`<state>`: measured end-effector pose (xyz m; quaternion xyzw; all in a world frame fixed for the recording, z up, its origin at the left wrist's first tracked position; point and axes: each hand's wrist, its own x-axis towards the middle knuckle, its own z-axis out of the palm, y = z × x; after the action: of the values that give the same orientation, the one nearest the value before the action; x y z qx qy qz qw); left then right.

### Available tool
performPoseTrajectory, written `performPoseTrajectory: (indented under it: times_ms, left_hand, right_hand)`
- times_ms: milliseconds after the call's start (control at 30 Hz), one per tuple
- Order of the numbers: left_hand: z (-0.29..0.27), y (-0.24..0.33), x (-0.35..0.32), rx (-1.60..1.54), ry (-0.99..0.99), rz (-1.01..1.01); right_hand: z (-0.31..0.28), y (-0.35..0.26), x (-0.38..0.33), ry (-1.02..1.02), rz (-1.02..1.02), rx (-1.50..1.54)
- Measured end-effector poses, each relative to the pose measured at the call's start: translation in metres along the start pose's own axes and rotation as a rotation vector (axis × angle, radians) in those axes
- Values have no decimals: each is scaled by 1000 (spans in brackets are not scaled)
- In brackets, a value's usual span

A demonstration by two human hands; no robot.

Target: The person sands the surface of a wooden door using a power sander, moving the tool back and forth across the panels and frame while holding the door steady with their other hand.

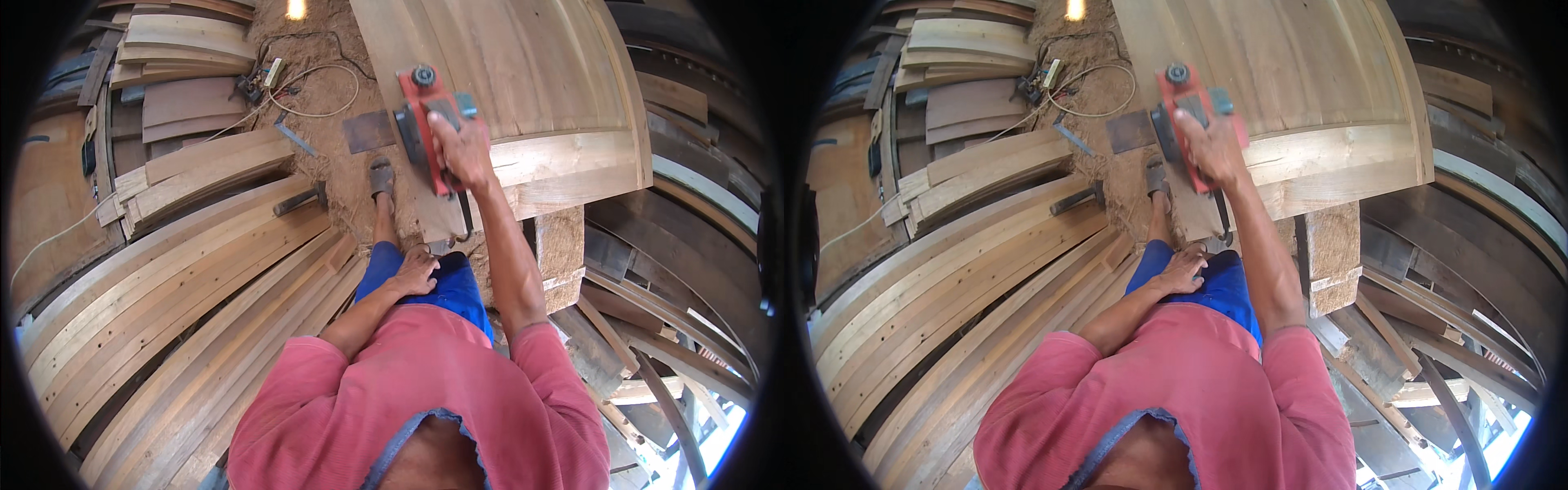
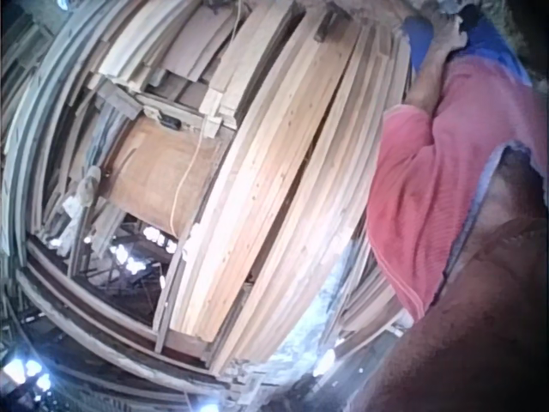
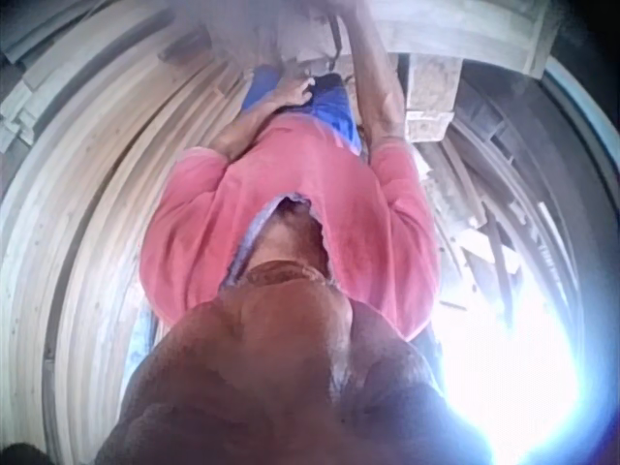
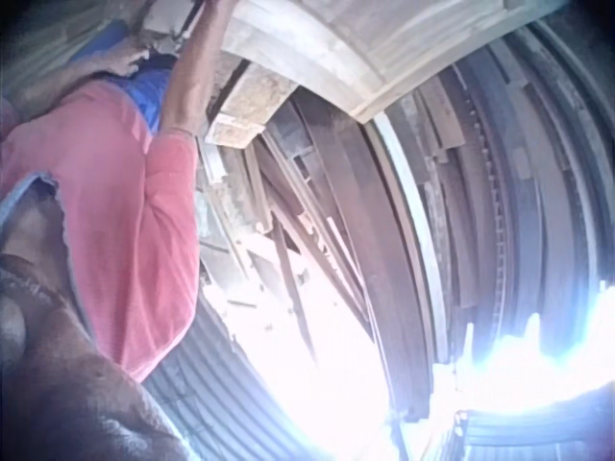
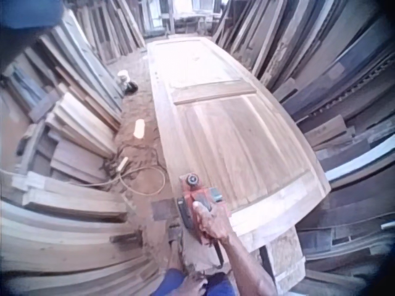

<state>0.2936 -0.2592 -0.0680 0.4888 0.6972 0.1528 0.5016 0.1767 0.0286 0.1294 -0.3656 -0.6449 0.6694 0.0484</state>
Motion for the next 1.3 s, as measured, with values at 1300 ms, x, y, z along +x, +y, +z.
performPoseTrajectory:
  times_ms: [1300]
  left_hand:
    - [-66,-32,-46,-168,410,-25]
  right_hand:
    - [11,-7,-25,-96,-130,-105]
